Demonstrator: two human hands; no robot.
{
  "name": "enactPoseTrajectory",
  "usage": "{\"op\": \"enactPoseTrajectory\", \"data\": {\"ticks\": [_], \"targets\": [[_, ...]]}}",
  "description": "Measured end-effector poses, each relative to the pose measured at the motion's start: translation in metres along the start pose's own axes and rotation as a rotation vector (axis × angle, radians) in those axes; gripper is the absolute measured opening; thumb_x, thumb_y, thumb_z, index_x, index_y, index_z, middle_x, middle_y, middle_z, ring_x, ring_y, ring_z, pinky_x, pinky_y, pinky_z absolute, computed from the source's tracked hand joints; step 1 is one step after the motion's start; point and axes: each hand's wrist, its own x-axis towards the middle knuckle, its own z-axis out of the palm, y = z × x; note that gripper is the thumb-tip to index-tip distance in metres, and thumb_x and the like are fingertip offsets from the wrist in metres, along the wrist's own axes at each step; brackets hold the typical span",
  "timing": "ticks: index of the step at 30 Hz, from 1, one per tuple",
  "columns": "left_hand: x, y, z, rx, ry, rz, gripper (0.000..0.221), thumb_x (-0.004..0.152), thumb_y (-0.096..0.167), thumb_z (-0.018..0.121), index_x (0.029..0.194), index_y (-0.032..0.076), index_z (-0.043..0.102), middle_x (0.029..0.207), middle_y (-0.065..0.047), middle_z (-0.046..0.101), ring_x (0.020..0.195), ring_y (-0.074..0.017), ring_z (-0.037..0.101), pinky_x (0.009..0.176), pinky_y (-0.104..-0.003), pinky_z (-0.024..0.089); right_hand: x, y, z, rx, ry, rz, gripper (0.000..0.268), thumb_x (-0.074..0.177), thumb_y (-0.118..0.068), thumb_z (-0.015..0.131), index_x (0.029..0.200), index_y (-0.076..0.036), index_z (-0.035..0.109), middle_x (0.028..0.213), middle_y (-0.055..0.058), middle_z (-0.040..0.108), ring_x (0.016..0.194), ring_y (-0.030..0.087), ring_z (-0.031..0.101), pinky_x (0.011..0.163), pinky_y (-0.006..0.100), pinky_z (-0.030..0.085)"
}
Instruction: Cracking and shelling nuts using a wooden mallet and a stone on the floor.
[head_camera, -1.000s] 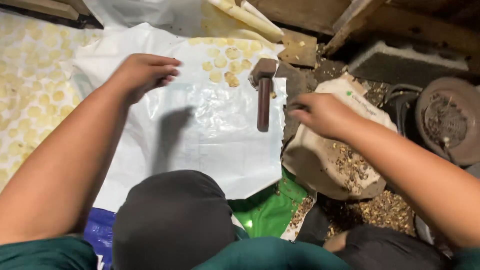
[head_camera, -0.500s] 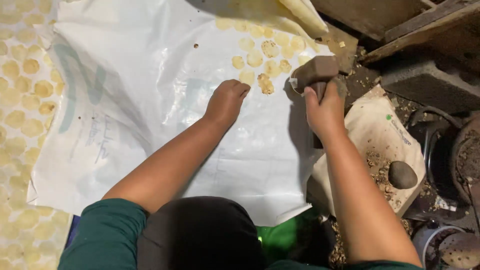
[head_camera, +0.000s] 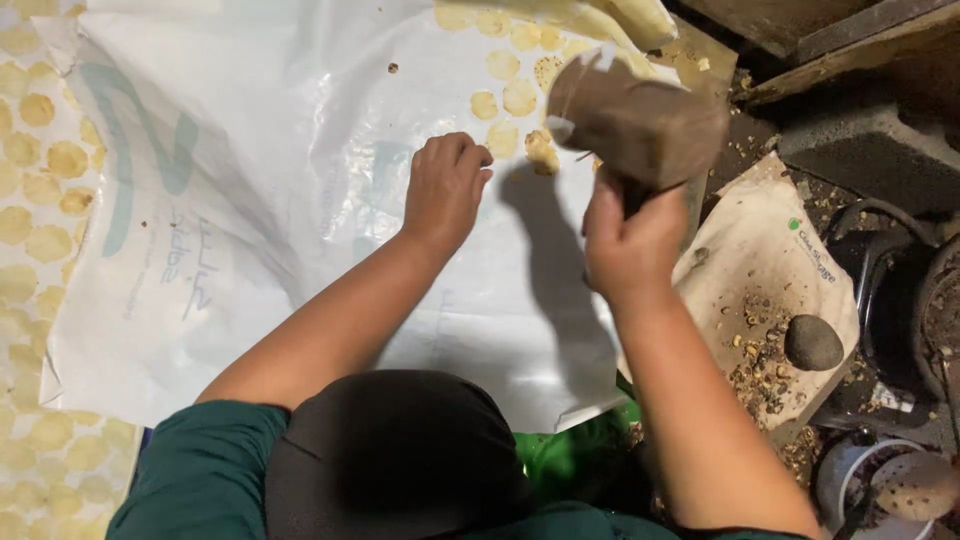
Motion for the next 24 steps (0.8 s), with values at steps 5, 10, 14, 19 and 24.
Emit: {"op": "enactPoseTrajectory", "data": {"ticks": [5,10,14,19,24], "targets": [[-0.011,-0.024,-0.016,-0.067,-0.023,0.076,0.016,0.104,0.013,0.062,0.121,0.013,0.059,0.107,-0.008,0.058,0.104,-0.0299,0.061,0.091,-0.041,0.051,-0.029,0.046,0.057,-0.251,-0.475,0.294,0.049,0.103,-0.029,0.055,0.125,0.013,0.043,0.086,0.033,0.069,0.082,0.050,0.071,0.061,0.056,0.059],[-0.019,-0.023,-0.016,-0.099,0.055,0.033,0.015,0.103,0.015,0.066,0.115,0.008,0.060,0.108,-0.010,0.056,0.103,-0.0326,0.060,0.091,-0.039,0.053,0.010,0.032,0.025,-0.264,-0.550,0.341,0.056,0.101,-0.047,0.059,0.125,0.004,0.054,0.104,0.033,0.068,0.104,0.053,0.066,0.083,0.060,0.056],[-0.014,-0.025,-0.020,-0.151,0.092,-0.002,0.010,0.101,0.013,0.069,0.105,0.008,0.062,0.106,-0.008,0.054,0.102,-0.0308,0.059,0.089,-0.037,0.052,-0.003,0.007,0.030,-0.241,-0.379,0.259,0.049,0.102,-0.036,0.060,0.126,0.003,0.044,0.095,0.039,0.066,0.094,0.060,0.065,0.078,0.069,0.051],[-0.011,-0.018,-0.005,-0.147,0.065,-0.019,0.013,0.093,0.019,0.077,0.097,0.012,0.066,0.105,-0.004,0.056,0.103,-0.0287,0.058,0.089,-0.039,0.049,-0.007,0.027,0.038,-0.234,-0.562,0.432,0.066,0.103,-0.040,0.055,0.143,0.009,0.039,0.113,0.035,0.064,0.108,0.050,0.064,0.086,0.058,0.055],[-0.007,0.002,0.007,-0.050,0.043,-0.031,0.022,0.083,0.030,0.085,0.092,0.022,0.067,0.103,0.005,0.056,0.106,-0.0209,0.055,0.092,-0.040,0.043,0.011,-0.013,-0.010,-0.132,-0.362,0.393,0.029,0.102,-0.036,0.064,0.105,-0.008,0.057,0.063,0.016,0.065,0.066,0.036,0.071,0.061,0.049,0.052]]}}
